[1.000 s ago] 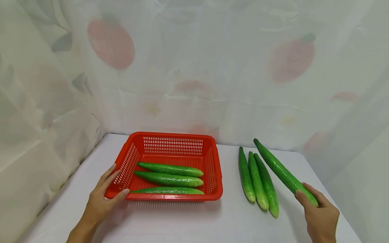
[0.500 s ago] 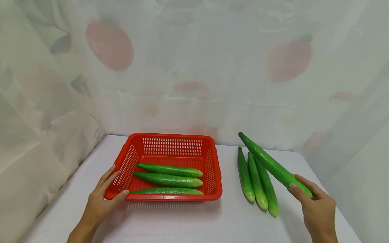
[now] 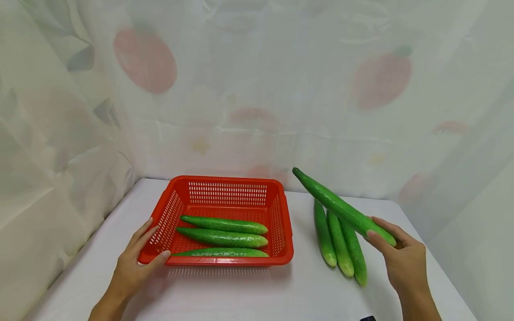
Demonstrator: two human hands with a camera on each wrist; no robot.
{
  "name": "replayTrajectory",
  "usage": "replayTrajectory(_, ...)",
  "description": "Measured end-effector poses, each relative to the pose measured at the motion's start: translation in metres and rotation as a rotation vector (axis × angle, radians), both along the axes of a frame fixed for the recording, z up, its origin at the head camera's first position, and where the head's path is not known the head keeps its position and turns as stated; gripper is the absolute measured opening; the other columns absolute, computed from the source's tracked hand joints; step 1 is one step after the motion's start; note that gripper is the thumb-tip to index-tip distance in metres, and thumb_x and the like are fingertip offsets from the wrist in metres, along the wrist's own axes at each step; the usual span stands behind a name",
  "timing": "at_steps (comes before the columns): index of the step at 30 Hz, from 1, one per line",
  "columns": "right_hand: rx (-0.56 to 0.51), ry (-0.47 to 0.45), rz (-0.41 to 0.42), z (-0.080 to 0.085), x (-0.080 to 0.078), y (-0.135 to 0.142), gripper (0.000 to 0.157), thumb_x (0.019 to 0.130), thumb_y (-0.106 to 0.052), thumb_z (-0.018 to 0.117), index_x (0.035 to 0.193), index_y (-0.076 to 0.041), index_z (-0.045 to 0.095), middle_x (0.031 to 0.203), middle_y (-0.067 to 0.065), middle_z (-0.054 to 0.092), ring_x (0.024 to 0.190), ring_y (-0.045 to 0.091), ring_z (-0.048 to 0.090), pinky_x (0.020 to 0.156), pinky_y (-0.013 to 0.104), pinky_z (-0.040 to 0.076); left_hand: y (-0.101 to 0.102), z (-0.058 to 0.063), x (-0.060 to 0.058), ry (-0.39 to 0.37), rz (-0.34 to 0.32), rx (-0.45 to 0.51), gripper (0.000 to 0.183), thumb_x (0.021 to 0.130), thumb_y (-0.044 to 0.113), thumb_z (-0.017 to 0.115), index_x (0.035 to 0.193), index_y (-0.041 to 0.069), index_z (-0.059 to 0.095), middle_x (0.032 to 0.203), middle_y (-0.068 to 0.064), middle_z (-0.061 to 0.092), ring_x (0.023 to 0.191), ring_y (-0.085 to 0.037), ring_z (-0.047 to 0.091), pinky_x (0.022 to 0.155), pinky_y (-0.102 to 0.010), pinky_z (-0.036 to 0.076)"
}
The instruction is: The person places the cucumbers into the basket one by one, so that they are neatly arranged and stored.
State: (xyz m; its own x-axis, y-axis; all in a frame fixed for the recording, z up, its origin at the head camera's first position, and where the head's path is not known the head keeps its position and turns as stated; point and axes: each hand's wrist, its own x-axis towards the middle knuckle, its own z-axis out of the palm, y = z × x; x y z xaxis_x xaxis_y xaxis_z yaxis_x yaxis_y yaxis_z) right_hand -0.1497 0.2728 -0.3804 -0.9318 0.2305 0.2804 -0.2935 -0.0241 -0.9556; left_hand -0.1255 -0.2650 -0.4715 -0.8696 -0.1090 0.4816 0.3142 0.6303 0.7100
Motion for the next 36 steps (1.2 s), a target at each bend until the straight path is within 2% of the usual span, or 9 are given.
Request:
replayTrajectory(10,0.148,-0.01,0.05,0.008,-0.019,-0.024,0.04,0.085,-0.001,0.073,0.123,0.007,0.061,0.114,0.006,0.066,0.107,0.016,0.059,0.083,0.022,0.049,0.0,0.001,0.0,-0.007,0.003,0.007,0.067,0.078,0.01,0.08,0.139,0.008,0.052,0.151,0.0,0.036,0.132,0.001,0.03,0.093,-0.005,0.025)
replayTrajectory(17,0.236,0.021,0.111,0.006,-0.031,-0.04,0.038,0.087,-0.007,0.073,0.121,0.005,0.063,0.116,0.007,0.065,0.102,0.018,0.061,0.078,0.023,0.051,0.001,0.001,0.0,-0.014,0.001,0.007,0.068,0.078,0.01,0.08,0.14,0.009,0.052,0.151,0.0,0.036,0.132,0.002,0.03,0.094,-0.006,0.024)
replayTrajectory(22,0.289,-0.001,0.137,0.008,-0.039,-0.054,0.037,0.087,-0.013,0.073,0.121,0.0,0.066,0.116,0.008,0.065,0.096,0.019,0.061,0.077,0.023,0.051,0.001,0.002,0.001,-0.017,0.002,0.003,0.068,0.078,0.011,0.08,0.14,0.009,0.051,0.151,0.001,0.035,0.132,0.002,0.029,0.093,-0.005,0.025)
replayTrajectory(31,0.313,-0.058,0.223,0.005,-0.056,-0.082,0.04,0.086,-0.019,0.075,0.122,-0.004,0.066,0.123,0.009,0.059,0.099,0.027,0.056,0.077,0.029,0.05,0.002,0.001,0.001,-0.018,0.002,0.006,0.068,0.078,0.01,0.08,0.14,0.01,0.051,0.151,0.001,0.035,0.131,0.002,0.03,0.093,-0.005,0.026)
replayTrajectory(36,0.347,-0.081,0.241,0.001,-0.066,-0.099,0.036,0.086,-0.022,0.076,0.119,-0.01,0.069,0.116,0.01,0.059,0.096,0.028,0.055,0.075,0.033,0.049,0.001,0.002,0.001,-0.013,0.004,-0.002,0.068,0.078,0.011,0.08,0.14,0.011,0.052,0.151,0.001,0.035,0.132,0.001,0.03,0.093,-0.006,0.026)
